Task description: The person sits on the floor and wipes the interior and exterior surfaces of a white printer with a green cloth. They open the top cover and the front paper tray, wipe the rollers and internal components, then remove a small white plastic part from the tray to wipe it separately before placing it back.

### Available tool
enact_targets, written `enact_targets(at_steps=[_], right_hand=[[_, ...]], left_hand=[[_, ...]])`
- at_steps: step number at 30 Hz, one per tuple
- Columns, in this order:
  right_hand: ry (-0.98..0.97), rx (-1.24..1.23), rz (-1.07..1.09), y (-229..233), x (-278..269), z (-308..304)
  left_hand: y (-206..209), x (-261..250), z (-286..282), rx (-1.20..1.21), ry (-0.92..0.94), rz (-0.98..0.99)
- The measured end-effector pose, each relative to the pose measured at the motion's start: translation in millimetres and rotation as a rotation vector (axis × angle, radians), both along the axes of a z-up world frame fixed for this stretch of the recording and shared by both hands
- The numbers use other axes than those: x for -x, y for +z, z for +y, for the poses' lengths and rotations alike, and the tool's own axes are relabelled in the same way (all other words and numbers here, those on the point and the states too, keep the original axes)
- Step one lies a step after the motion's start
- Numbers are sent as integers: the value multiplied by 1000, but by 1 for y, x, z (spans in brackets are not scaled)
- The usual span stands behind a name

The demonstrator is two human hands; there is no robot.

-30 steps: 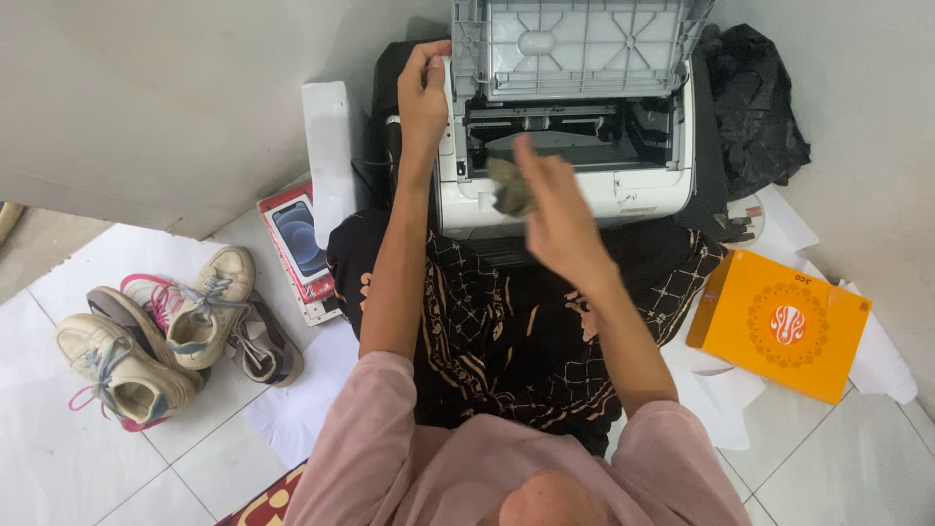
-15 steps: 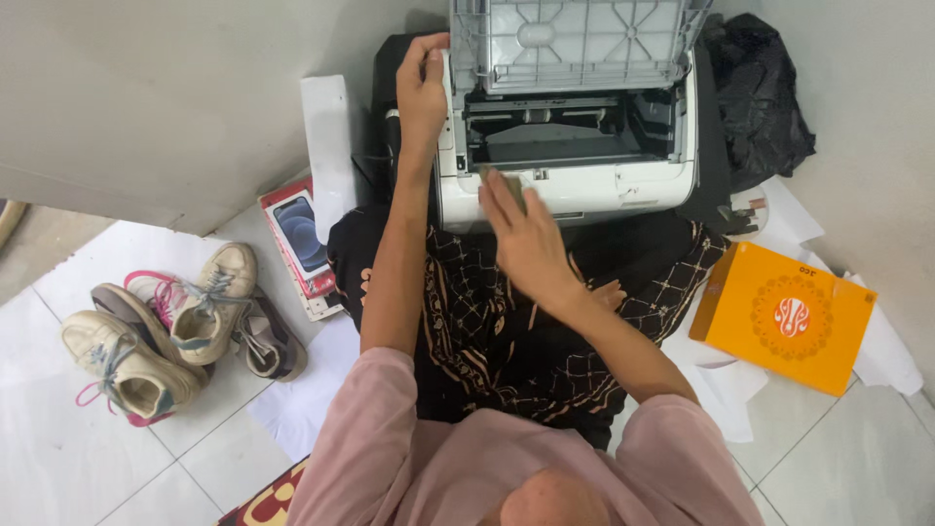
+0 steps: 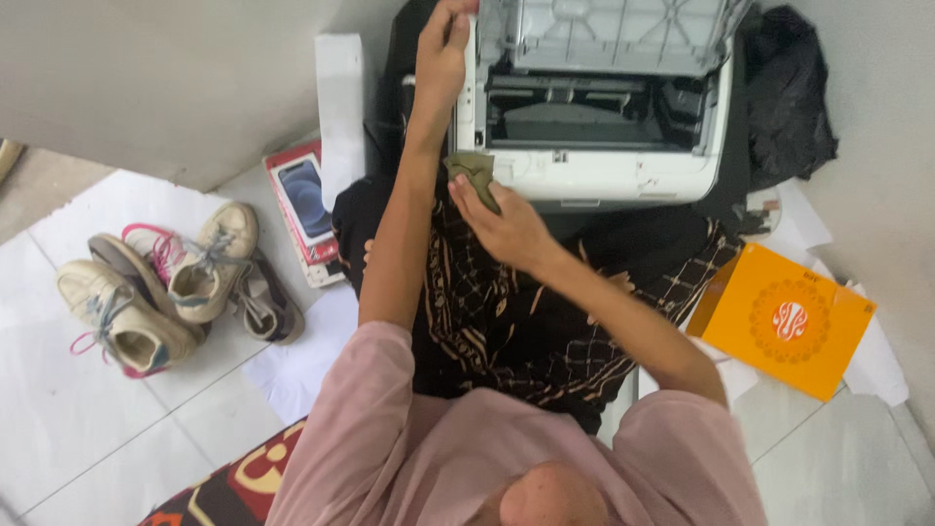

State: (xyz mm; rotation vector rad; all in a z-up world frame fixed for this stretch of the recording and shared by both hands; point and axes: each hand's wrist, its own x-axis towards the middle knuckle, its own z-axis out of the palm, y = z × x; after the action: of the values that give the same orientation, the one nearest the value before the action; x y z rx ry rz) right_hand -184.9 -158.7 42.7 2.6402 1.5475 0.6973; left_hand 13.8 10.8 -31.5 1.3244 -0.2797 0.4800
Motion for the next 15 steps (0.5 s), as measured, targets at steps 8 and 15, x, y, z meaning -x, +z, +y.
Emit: enact_targets(at_steps=[8,15], right_hand=[[334,228,237,10,-15,-42],[150,18,61,32,-18,-16]], left_hand=[[0,8,-7,3,39,10],[3,-2,-8,67,33,54]])
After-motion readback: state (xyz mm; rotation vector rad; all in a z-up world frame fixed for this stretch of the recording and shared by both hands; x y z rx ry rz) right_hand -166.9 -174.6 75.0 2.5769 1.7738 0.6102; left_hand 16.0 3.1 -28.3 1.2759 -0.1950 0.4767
